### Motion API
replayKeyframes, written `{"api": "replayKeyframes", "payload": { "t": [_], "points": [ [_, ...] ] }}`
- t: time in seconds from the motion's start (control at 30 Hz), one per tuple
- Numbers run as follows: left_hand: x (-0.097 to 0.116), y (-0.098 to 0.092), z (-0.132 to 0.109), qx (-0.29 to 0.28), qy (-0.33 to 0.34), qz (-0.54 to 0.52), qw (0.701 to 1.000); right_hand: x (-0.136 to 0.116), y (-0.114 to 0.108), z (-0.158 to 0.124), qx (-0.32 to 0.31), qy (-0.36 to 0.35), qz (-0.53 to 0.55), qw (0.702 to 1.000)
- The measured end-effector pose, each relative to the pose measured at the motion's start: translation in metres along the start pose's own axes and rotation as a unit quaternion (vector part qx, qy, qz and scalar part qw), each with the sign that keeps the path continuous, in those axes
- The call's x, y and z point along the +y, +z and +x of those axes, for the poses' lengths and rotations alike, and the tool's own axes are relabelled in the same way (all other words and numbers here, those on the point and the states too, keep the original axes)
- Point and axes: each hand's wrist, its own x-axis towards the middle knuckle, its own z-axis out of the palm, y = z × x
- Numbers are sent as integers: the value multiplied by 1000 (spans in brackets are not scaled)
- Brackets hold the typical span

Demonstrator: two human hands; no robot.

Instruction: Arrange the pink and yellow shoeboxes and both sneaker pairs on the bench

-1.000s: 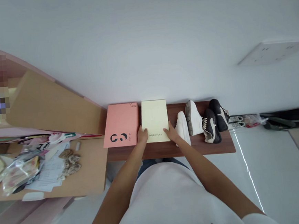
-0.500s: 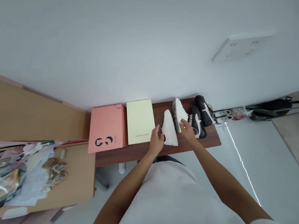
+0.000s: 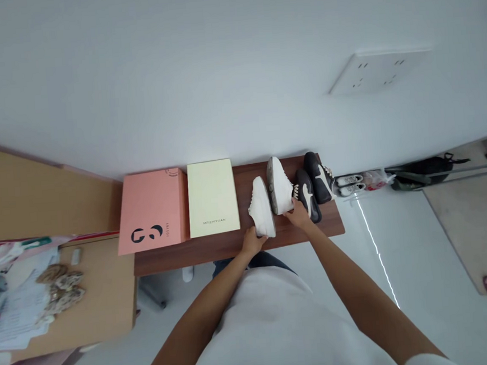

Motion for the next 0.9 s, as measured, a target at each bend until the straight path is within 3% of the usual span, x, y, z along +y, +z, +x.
{"api": "replayKeyframes", "payload": {
  "t": [0.1, 0.27, 0.43, 0.67, 0.9],
  "points": [
    [-1, -4, 4, -2, 27, 13, 1000, -4, -3, 7, -42, 34, -3, 999],
    [8, -18, -3, -1, 72, 33, 997, -4, -17, 14, -94, -3, -32, 995],
    [33, -41, -16, 21, 96, 147, 984, -8, -38, 16, -71, -62, -84, 992],
    [76, -73, -15, 17, 163, 237, 958, -35, -52, 8, -29, -153, -110, 982],
    [83, -80, -4, 18, 144, 246, 958, -51, -49, -5, -31, -171, -163, 971]
  ]
}}
